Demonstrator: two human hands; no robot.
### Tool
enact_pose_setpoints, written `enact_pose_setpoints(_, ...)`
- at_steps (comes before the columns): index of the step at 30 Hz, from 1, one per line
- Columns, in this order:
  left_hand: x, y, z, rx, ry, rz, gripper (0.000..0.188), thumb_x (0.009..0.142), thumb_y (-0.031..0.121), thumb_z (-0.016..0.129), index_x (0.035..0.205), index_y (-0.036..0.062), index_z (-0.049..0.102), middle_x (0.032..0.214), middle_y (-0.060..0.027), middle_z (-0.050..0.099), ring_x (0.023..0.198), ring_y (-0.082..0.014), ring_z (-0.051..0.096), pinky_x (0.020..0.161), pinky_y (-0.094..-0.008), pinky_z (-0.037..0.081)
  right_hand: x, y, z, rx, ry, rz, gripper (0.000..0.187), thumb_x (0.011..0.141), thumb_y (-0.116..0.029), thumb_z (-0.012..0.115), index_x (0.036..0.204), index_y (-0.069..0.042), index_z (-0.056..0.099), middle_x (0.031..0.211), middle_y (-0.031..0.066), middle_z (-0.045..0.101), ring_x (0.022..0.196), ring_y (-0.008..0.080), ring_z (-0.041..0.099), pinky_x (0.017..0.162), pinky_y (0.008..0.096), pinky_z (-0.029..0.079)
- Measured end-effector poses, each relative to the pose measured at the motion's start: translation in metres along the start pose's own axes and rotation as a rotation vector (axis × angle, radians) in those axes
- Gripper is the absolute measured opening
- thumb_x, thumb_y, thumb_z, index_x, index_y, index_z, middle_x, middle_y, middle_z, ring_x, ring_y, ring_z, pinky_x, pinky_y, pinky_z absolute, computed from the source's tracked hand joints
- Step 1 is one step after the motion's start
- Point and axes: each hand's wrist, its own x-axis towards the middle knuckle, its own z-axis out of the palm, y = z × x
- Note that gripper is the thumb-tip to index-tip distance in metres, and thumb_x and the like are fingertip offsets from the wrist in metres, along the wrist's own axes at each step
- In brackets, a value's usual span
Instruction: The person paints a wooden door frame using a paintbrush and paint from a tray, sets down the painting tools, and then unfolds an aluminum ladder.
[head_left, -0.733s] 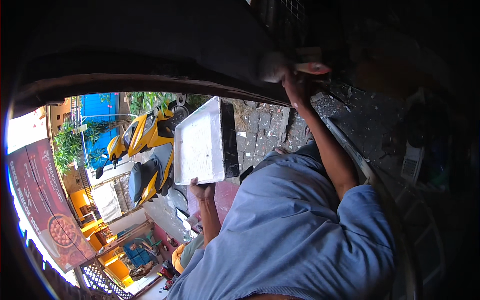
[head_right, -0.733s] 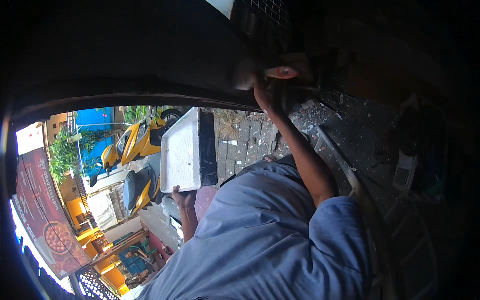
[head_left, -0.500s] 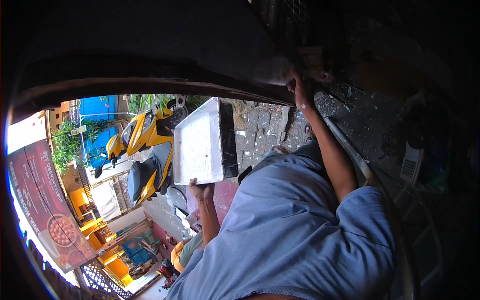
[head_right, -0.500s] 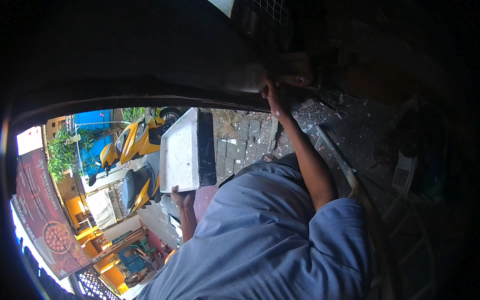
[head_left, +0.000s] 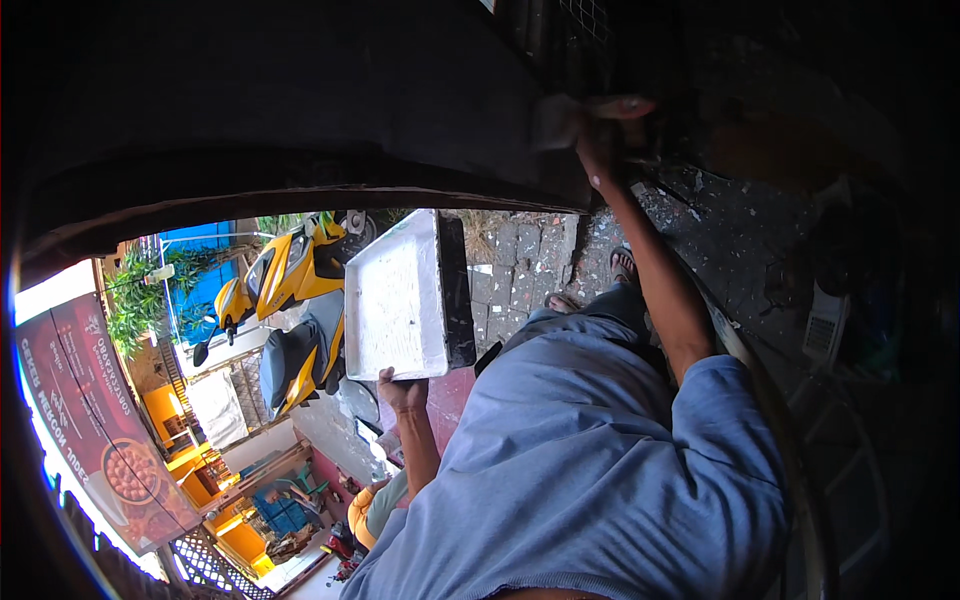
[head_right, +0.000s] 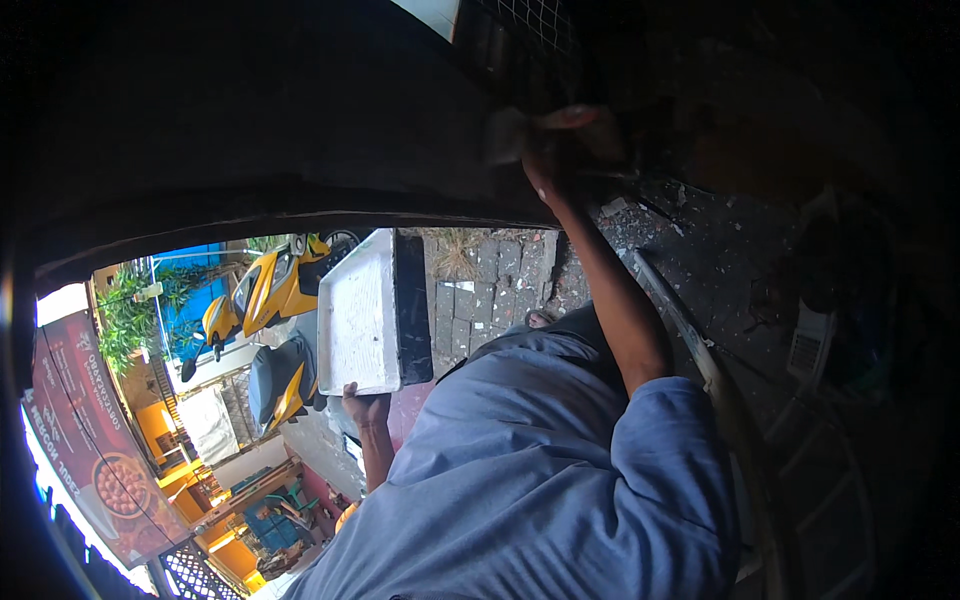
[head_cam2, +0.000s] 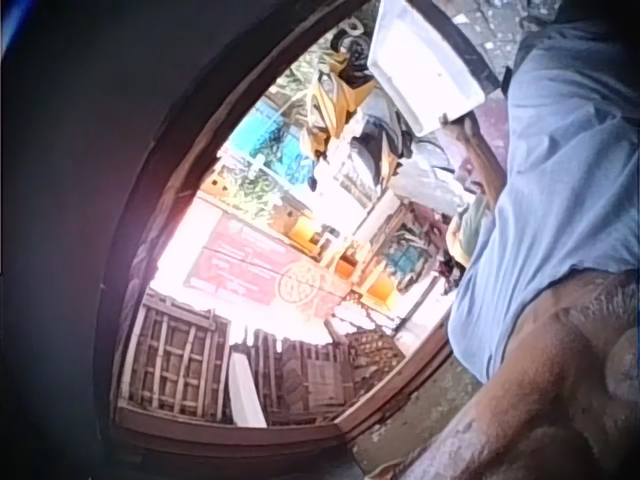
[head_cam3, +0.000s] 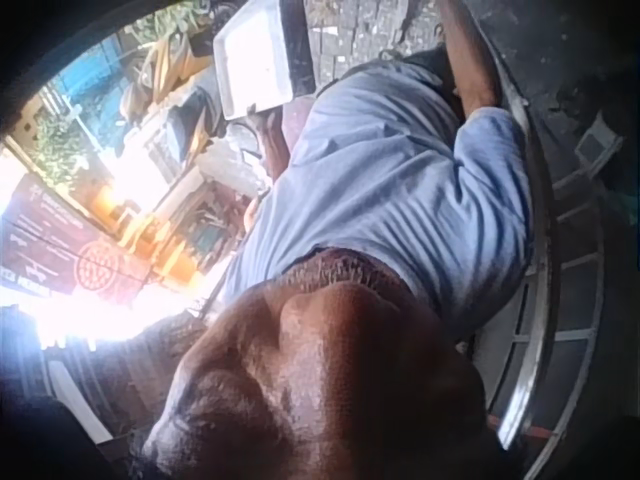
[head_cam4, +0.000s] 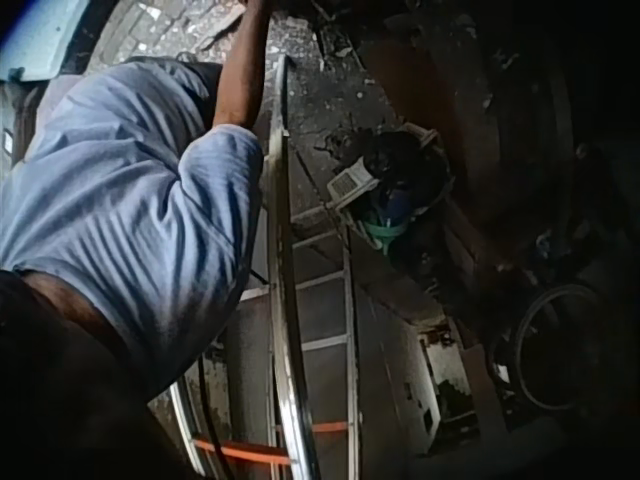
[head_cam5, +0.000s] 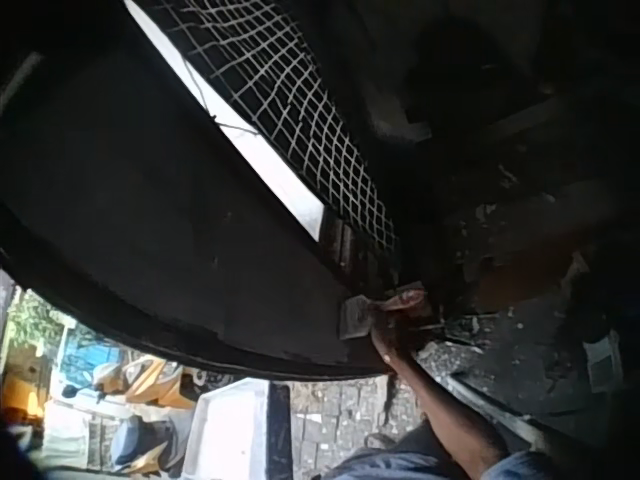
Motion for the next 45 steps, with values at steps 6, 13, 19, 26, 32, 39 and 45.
enact_pose_setpoints(6, -0.005, -0.003, -0.003, -0.046, 0.070, 0.069, 0.068, 0.051, 0.009, 0.047, 0.119, 0.0026, 0.038, 0.119, -0.0141, 0.044, 0.110, -0.0309, 0.041, 0.094, -0.0464, 0.029, 0.001, -0.075, -0.029, 0.984, -0.178, 0.319, 0.024, 0.080, -0.027, 0.052, 0.065, -0.008, 0.055, 0.054, 0.0000, 0.051, 0.042, 0.0057, 0.043, 0.039, 0.0197, 0.029)
enact_pose_setpoints(13, 0.003, -0.001, 0.002, -0.057, 0.070, 0.034, 0.067, 0.051, 0.009, 0.048, 0.117, 0.0025, 0.040, 0.117, -0.0144, 0.045, 0.108, -0.0310, 0.042, 0.093, -0.0467, 0.031, -0.022, 0.047, -0.022, -0.081, -0.025, -0.055, 0.036, 0.077, -0.036, 0.054, 0.070, -0.001, 0.057, 0.061, 0.0074, 0.057, 0.058, 0.0154, 0.057, 0.050, 0.0271, 0.041)
enact_pose_setpoints(19, 0.003, 0.004, -0.005, -0.044, 0.091, 0.043, 0.064, 0.052, 0.010, 0.048, 0.115, 0.0026, 0.042, 0.115, -0.0137, 0.047, 0.106, -0.0310, 0.044, 0.092, -0.0469, 0.032, -0.037, -0.011, -0.018, -0.201, -0.309, 0.305, 0.040, 0.075, -0.036, 0.055, 0.084, 0.002, 0.057, 0.077, 0.0143, 0.059, 0.077, 0.0228, 0.057, 0.069, 0.0325, 0.043)
enact_pose_setpoints(26, 0.000, -0.007, 0.001, -0.064, 0.066, 0.023, 0.062, 0.052, 0.011, 0.047, 0.113, 0.0031, 0.043, 0.112, -0.0132, 0.048, 0.105, -0.0299, 0.045, 0.092, -0.0454, 0.032, -0.044, 0.027, -0.008, 0.285, -0.251, 0.189, 0.030, 0.076, -0.032, 0.051, 0.083, -0.005, 0.061, 0.076, 0.0137, 0.061, 0.071, 0.0252, 0.059, 0.061, 0.0332, 0.044)
enact_pose_setpoints(32, -0.002, -0.008, 0.001, -0.098, 0.039, 0.029, 0.064, 0.052, 0.011, 0.046, 0.115, 0.0024, 0.042, 0.115, -0.0138, 0.047, 0.108, -0.0302, 0.043, 0.094, -0.0457, 0.030, -0.045, -0.045, -0.023, -0.242, -0.231, -0.055, 0.021, 0.082, -0.020, 0.044, 0.086, -0.004, 0.056, 0.067, 0.0124, 0.058, 0.065, 0.0243, 0.058, 0.054, 0.0332, 0.043)
enact_pose_setpoints(39, 0.002, -0.008, 0.000, -0.096, 0.022, 0.023, 0.065, 0.052, 0.012, 0.046, 0.116, 0.0041, 0.042, 0.116, -0.0128, 0.046, 0.108, -0.0301, 0.042, 0.094, -0.0455, 0.030, -0.040, -0.170, -0.057, 0.393, -0.258, 0.048, 0.015, 0.081, -0.017, 0.050, 0.081, -0.003, 0.056, 0.071, 0.0068, 0.058, 0.056, 0.0153, 0.057, 0.046, 0.0235, 0.046)
enact_pose_setpoints(45, -0.001, -0.012, 0.003, -0.090, -0.031, 0.002, 0.065, 0.052, 0.013, 0.047, 0.116, 0.0046, 0.042, 0.116, -0.0128, 0.046, 0.108, -0.0304, 0.042, 0.094, -0.0465, 0.029, -0.045, -0.297, -0.105, 0.747, -0.298, 0.026, 0.026, 0.079, -0.027, 0.052, 0.089, -0.003, 0.055, 0.072, 0.0073, 0.058, 0.060, 0.0132, 0.058, 0.052, 0.0216, 0.048)
